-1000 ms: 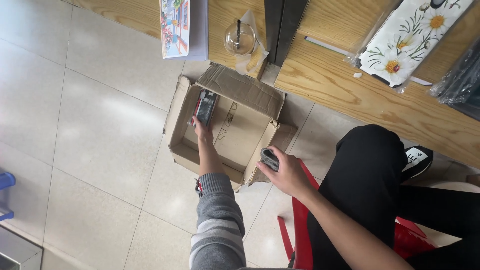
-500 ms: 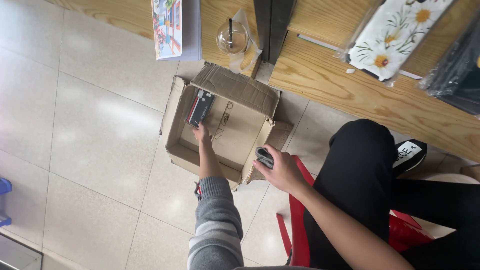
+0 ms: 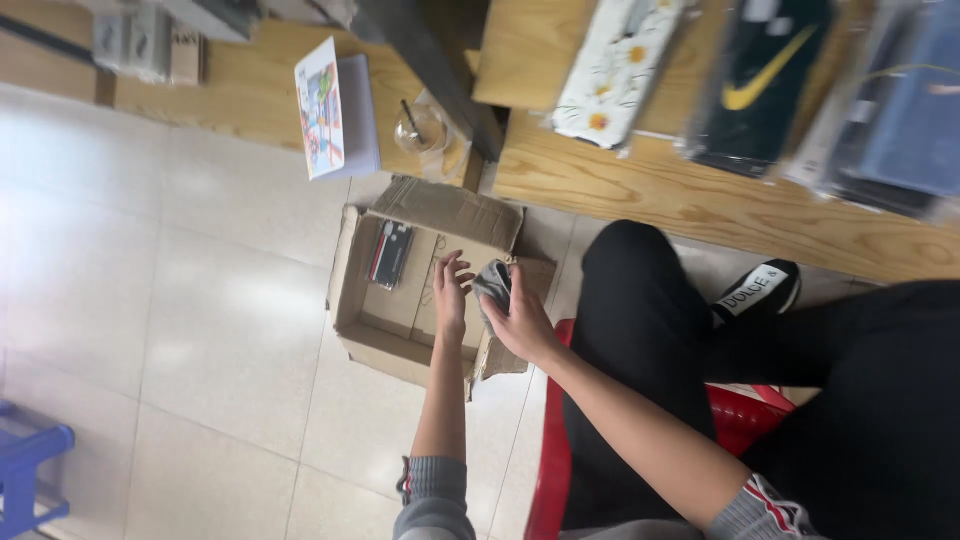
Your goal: Cleaning various phone cases using a cloth before organizing them in a storage area.
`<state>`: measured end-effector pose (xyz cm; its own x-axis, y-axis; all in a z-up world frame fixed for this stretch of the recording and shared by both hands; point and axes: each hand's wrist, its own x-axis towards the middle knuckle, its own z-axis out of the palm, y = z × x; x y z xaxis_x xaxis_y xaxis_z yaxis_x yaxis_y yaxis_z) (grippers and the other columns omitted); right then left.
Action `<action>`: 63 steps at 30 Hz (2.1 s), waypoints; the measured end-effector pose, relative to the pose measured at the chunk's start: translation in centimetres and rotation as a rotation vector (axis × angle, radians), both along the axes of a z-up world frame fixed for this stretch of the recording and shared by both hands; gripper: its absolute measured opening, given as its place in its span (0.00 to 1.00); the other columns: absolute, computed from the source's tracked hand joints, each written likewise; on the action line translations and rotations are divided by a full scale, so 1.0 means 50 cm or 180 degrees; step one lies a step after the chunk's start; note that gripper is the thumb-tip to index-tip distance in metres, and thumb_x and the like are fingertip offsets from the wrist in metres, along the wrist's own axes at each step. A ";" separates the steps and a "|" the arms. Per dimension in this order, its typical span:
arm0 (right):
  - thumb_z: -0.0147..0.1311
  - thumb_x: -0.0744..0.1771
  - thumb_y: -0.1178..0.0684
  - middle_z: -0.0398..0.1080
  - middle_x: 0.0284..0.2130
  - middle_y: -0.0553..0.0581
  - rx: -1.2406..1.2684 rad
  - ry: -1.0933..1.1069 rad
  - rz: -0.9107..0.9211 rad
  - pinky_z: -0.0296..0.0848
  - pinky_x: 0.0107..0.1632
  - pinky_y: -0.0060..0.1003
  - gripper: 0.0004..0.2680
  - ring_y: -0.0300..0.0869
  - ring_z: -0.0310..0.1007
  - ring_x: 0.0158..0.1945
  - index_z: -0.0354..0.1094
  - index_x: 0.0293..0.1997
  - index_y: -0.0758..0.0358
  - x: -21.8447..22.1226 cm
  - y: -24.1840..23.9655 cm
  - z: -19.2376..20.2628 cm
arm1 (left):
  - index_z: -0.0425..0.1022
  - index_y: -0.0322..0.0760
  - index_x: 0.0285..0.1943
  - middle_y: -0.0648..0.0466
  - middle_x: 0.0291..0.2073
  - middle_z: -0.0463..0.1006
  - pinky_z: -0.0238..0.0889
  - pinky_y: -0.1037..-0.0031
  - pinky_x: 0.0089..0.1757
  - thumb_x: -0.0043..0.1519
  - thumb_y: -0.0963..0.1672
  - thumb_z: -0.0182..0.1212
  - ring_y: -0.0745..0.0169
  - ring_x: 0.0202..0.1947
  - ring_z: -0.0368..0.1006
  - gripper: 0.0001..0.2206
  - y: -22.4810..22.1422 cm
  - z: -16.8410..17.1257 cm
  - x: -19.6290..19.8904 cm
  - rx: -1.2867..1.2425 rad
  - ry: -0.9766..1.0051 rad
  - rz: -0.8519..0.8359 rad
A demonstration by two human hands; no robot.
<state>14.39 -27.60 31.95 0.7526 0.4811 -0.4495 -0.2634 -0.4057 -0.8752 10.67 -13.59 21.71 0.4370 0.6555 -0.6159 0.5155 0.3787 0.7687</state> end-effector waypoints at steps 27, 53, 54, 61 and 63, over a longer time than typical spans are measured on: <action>0.55 0.73 0.44 0.75 0.32 0.66 -0.2060 -0.0752 -0.3097 0.75 0.43 0.61 0.09 0.65 0.76 0.44 0.75 0.46 0.56 -0.100 -1.272 -0.455 | 0.70 0.50 0.51 0.50 0.33 0.79 0.72 0.49 0.42 0.68 0.50 0.45 0.42 0.39 0.80 0.10 -1.175 0.224 0.207 0.2200 -0.1608 -0.5911; 0.55 0.65 0.49 0.62 0.57 0.54 -0.2847 0.0596 -0.1894 0.78 0.55 0.56 0.13 0.63 0.71 0.56 0.70 0.55 0.45 -0.140 -1.218 -0.742 | 0.73 0.34 0.47 0.36 0.36 0.79 0.70 0.47 0.42 0.69 0.52 0.37 0.33 0.41 0.79 0.21 -1.253 0.187 0.237 0.2407 -0.0277 -0.7222; 0.55 0.65 0.49 0.62 0.57 0.54 -0.2852 0.0633 -0.1905 0.78 0.55 0.56 0.13 0.63 0.71 0.56 0.70 0.55 0.45 -0.134 -1.212 -0.711 | 0.73 0.34 0.47 0.36 0.36 0.79 0.70 0.47 0.42 0.69 0.52 0.37 0.33 0.41 0.79 0.21 -1.252 0.191 0.236 0.2380 -0.0272 -0.7256; 0.61 0.63 0.55 0.59 0.55 0.66 -0.3001 -0.0024 -0.2445 0.75 0.54 0.56 0.21 0.65 0.67 0.57 0.56 0.62 0.58 -0.130 -1.193 -0.584 | 0.73 0.35 0.51 0.37 0.39 0.80 0.71 0.48 0.44 0.69 0.52 0.38 0.35 0.45 0.79 0.21 -1.249 0.203 0.235 0.2475 -0.0184 -0.7216; 0.61 0.65 0.48 0.58 0.59 0.66 -0.3183 -0.0198 -0.2410 0.73 0.54 0.55 0.19 0.64 0.66 0.59 0.63 0.60 0.57 -0.153 -1.181 -0.594 | 0.73 0.35 0.50 0.37 0.38 0.80 0.72 0.49 0.43 0.69 0.52 0.39 0.36 0.44 0.80 0.20 -1.249 0.210 0.234 0.2514 -0.0283 -0.7172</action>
<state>6.73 -86.66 2.25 0.7237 -0.6106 -0.3215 -0.6892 -0.6633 -0.2916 22.38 -76.04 32.20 0.5199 -0.6661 -0.5348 -0.4770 -0.7457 0.4652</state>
